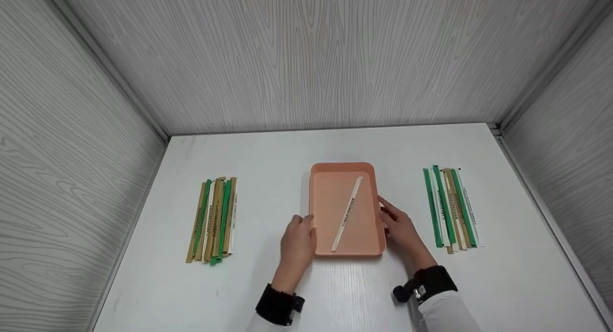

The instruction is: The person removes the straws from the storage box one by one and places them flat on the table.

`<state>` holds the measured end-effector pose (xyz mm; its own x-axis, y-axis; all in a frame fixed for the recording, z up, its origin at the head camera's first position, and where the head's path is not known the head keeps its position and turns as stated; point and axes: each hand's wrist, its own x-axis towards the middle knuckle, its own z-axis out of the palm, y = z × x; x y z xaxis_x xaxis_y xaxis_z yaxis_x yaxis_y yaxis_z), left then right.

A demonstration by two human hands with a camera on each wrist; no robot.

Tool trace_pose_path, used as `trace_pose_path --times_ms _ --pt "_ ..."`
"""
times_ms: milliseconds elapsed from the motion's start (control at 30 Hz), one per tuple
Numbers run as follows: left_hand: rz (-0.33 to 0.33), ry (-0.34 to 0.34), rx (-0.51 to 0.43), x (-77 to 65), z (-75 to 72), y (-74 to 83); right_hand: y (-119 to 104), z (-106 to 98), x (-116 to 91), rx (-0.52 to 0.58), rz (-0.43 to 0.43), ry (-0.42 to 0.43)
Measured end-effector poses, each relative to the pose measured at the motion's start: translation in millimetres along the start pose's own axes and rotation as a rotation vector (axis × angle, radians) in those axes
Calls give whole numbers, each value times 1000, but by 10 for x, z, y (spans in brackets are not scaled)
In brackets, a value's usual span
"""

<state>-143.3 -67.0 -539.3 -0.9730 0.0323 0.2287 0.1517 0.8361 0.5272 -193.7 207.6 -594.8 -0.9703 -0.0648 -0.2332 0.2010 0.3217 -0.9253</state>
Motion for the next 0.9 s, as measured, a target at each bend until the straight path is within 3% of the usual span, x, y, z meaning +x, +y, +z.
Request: trace_pose_path --times_ms 100,200,500,900 --pt "92 -8 -18 -33 130 148 4 0 0 -6 8 1" --pt "123 -61 2 -37 232 249 -4 -3 0 -4 8 0" --pt "134 -219 160 -35 462 343 12 -2 6 -1 -30 10" --pt "122 -225 216 1 566 350 -4 8 -4 -21 -10 14"
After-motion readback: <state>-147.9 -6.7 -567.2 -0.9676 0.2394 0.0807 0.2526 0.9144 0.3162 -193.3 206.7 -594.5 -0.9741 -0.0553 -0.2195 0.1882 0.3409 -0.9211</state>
